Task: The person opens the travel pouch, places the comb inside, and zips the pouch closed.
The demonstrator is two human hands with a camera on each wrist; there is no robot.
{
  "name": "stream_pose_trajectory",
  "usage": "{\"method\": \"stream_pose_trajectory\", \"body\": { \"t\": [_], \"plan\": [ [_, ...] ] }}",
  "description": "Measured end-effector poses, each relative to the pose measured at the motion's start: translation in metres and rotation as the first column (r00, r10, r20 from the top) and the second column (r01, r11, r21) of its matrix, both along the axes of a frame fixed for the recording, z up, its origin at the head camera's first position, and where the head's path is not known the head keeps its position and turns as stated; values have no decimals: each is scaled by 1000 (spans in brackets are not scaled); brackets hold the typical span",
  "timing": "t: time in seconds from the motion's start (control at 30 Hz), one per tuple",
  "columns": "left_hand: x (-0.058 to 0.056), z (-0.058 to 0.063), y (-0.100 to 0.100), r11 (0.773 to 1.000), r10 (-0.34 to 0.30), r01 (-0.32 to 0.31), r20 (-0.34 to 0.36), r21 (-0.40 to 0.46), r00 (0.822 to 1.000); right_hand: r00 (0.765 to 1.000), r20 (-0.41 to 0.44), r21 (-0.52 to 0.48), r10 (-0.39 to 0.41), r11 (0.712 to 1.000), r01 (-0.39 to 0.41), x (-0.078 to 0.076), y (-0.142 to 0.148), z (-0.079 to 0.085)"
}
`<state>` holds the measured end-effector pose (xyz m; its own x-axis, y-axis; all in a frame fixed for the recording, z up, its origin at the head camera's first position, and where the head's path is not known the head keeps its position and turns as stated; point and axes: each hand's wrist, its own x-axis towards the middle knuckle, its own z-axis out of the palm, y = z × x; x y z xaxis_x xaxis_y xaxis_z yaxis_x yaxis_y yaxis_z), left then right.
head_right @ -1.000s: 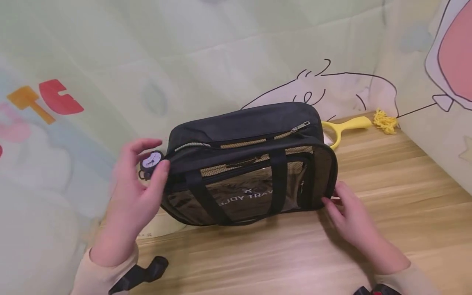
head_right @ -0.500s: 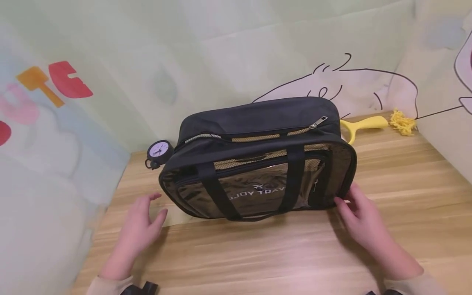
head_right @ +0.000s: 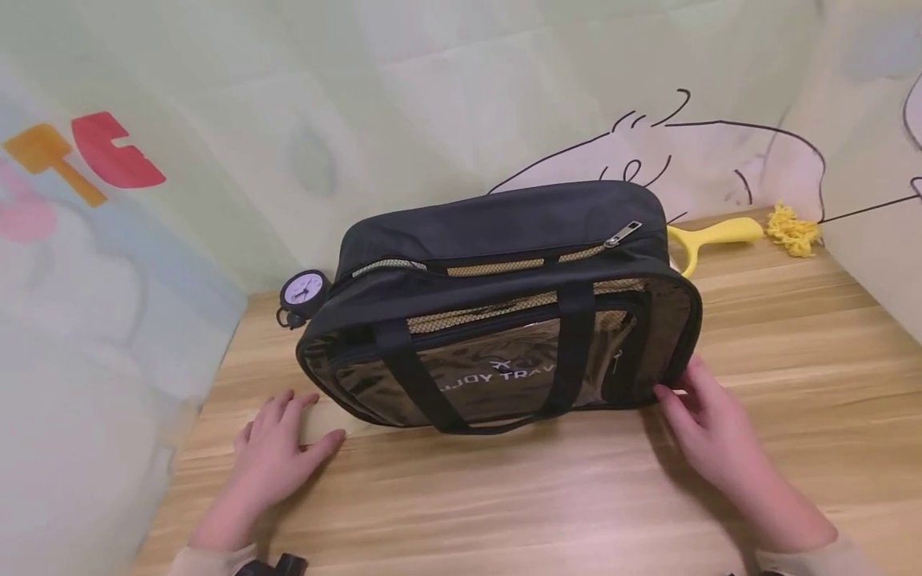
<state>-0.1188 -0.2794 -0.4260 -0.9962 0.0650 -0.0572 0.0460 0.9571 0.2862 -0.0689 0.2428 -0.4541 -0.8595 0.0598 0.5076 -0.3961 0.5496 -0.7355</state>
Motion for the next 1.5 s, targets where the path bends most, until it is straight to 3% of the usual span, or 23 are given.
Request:
{"method": "stream_pose_trajectory", "body": {
  "t": [0.13,0.47,0.93,1.1,1.5],
  "plan": [
    [1,-1,0,1000,-14,13,-10,-14,1000,1000,-2,-28,6,1000,-6,0,-1,-1],
    [1,-3,-3,999,-38,38,-94,8,995,1000,31,7,-2,1000,2,2,0,3],
    [-1,-4,-4,999,-11,14,-71,48,997,999,43,2,12,1000,-12,2,0,2],
    [-4,-2,-2,998,-22,28,-92,63,996,998,55,-7,6,1000,-6,2,1,2],
    [-3,1,3,1000,-15,19,-239,13,971,999,42,-2,-1,1000,1,1,1,3]
  ]
}}
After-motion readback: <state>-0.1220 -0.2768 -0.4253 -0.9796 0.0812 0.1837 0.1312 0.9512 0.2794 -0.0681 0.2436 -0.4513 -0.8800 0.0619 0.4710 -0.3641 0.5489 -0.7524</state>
